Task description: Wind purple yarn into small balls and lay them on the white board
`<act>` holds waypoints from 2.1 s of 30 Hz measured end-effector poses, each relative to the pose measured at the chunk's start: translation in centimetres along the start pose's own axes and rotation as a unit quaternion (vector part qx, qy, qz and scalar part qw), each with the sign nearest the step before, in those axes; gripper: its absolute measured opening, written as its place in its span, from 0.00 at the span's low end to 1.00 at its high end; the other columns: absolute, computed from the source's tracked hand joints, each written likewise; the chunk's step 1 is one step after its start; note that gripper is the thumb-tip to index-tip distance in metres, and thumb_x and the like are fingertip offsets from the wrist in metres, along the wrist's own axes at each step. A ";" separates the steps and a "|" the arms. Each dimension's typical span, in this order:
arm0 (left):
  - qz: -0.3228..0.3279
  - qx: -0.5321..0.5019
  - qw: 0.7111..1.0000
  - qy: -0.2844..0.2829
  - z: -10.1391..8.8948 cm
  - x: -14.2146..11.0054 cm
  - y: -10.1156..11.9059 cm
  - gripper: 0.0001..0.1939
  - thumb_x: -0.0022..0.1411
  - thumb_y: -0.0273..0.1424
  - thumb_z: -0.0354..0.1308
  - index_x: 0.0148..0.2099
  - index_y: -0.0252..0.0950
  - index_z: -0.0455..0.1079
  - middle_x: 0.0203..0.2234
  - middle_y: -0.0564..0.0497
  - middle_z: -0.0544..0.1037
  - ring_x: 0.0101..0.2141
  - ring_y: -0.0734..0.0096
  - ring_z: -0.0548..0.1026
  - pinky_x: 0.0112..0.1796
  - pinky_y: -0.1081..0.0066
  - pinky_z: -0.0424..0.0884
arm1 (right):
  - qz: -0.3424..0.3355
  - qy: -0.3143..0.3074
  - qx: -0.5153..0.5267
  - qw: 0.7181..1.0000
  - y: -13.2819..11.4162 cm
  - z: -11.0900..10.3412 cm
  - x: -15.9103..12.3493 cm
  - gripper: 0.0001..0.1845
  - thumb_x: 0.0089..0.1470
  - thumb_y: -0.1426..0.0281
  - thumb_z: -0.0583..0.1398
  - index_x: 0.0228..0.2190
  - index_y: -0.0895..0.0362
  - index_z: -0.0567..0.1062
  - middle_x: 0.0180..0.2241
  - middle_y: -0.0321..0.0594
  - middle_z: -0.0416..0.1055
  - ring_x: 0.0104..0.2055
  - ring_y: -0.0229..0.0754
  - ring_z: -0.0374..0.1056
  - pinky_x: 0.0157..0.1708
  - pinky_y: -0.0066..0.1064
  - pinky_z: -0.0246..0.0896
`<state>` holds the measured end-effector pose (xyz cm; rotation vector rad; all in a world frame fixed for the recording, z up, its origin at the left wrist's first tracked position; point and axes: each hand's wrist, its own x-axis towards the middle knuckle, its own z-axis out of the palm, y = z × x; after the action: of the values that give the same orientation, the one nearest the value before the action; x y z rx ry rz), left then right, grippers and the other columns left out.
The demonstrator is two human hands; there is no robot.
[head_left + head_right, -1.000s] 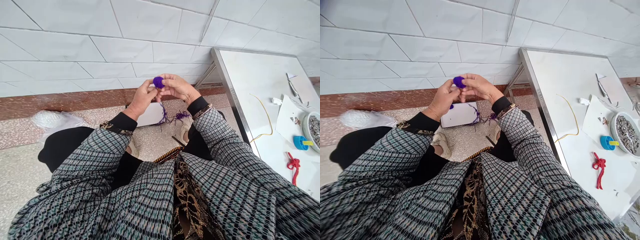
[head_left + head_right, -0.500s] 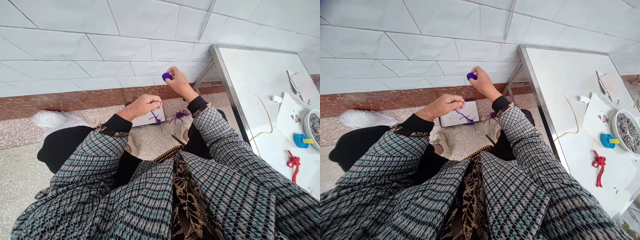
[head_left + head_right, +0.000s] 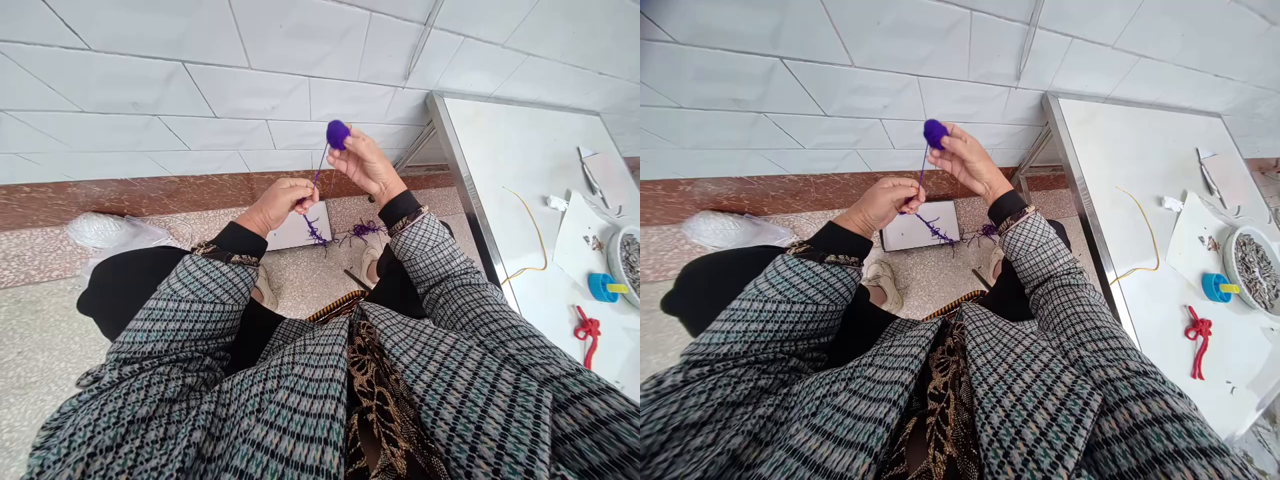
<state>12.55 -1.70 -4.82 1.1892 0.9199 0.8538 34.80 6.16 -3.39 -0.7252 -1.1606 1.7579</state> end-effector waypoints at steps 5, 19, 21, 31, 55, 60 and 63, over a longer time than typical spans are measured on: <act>-0.018 0.040 0.997 -0.062 0.3 0.0 -0.2 0.08 0.56 0.33 0.67 0.28 0.35 0.79 0.20 0.48 0.70 0.22 0.73 0.64 0.25 0.72 0.59 | 0.007 0.147 -0.273 0.951 0.2 0.8 0.6 0.12 0.73 0.72 0.67 0.46 0.53 0.67 0.43 0.37 0.72 0.45 0.39 0.74 0.54 0.28 0.76; 0.021 0.065 0.998 -0.016 -4.2 -0.7 1.4 0.11 0.58 0.37 0.76 0.29 0.37 0.83 0.23 0.47 0.71 0.24 0.73 0.61 0.27 0.67 0.59 | 0.180 -0.191 -0.517 0.815 -1.7 -1.2 -1.1 0.13 0.58 0.80 0.69 0.44 0.58 0.78 0.36 0.39 0.76 0.37 0.42 0.71 0.42 0.32 0.70; 0.021 0.045 0.999 0.009 -5.1 -0.4 1.2 0.12 0.58 0.38 0.78 0.31 0.37 0.83 0.24 0.48 0.72 0.23 0.75 0.60 0.27 0.67 0.59 | 0.180 -0.318 -0.345 0.865 -1.7 -1.7 -1.4 0.16 0.58 0.72 0.75 0.46 0.58 0.79 0.38 0.37 0.77 0.35 0.37 0.71 0.39 0.28 0.70; -0.005 -0.005 1.000 -0.007 -1.8 0.3 -0.9 0.09 0.61 0.33 0.74 0.31 0.35 0.81 0.21 0.50 0.70 0.24 0.72 0.65 0.30 0.68 0.67 | -0.056 0.055 -0.084 0.993 -2.2 -0.2 -0.6 0.21 0.76 0.53 0.71 0.51 0.55 0.74 0.51 0.39 0.73 0.46 0.34 0.74 0.48 0.25 0.77; 0.060 -0.023 0.997 0.040 -4.7 -0.1 0.3 0.12 0.57 0.34 0.67 0.26 0.38 0.68 0.22 0.50 0.63 0.26 0.71 0.60 0.34 0.62 0.61 | 0.058 -0.260 -0.124 0.956 -1.5 -2.2 -2.1 0.31 0.60 0.52 0.82 0.50 0.56 0.77 0.46 0.38 0.80 0.38 0.35 0.75 0.42 0.26 0.75; 0.007 0.069 0.995 -0.074 -1.9 0.2 -0.4 0.13 0.60 0.38 0.70 0.28 0.37 0.76 0.24 0.47 0.72 0.26 0.69 0.67 0.34 0.63 0.68 | -0.054 0.036 -0.140 0.988 0.3 -0.1 0.2 0.14 0.81 0.58 0.65 0.53 0.54 0.69 0.48 0.36 0.73 0.43 0.33 0.72 0.55 0.26 0.76; 0.008 0.091 0.988 -0.128 -0.9 0.2 -0.4 0.11 0.62 0.37 0.71 0.30 0.37 0.79 0.24 0.47 0.74 0.25 0.70 0.68 0.33 0.65 0.69 | -0.013 0.080 -0.289 0.954 1.0 0.4 0.8 0.08 0.76 0.75 0.64 0.50 0.56 0.69 0.46 0.37 0.72 0.42 0.36 0.68 0.49 0.27 0.73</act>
<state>11.80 -1.23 -5.39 1.4282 0.7900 0.6202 33.72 6.54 -4.14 -1.1649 -1.5783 1.3026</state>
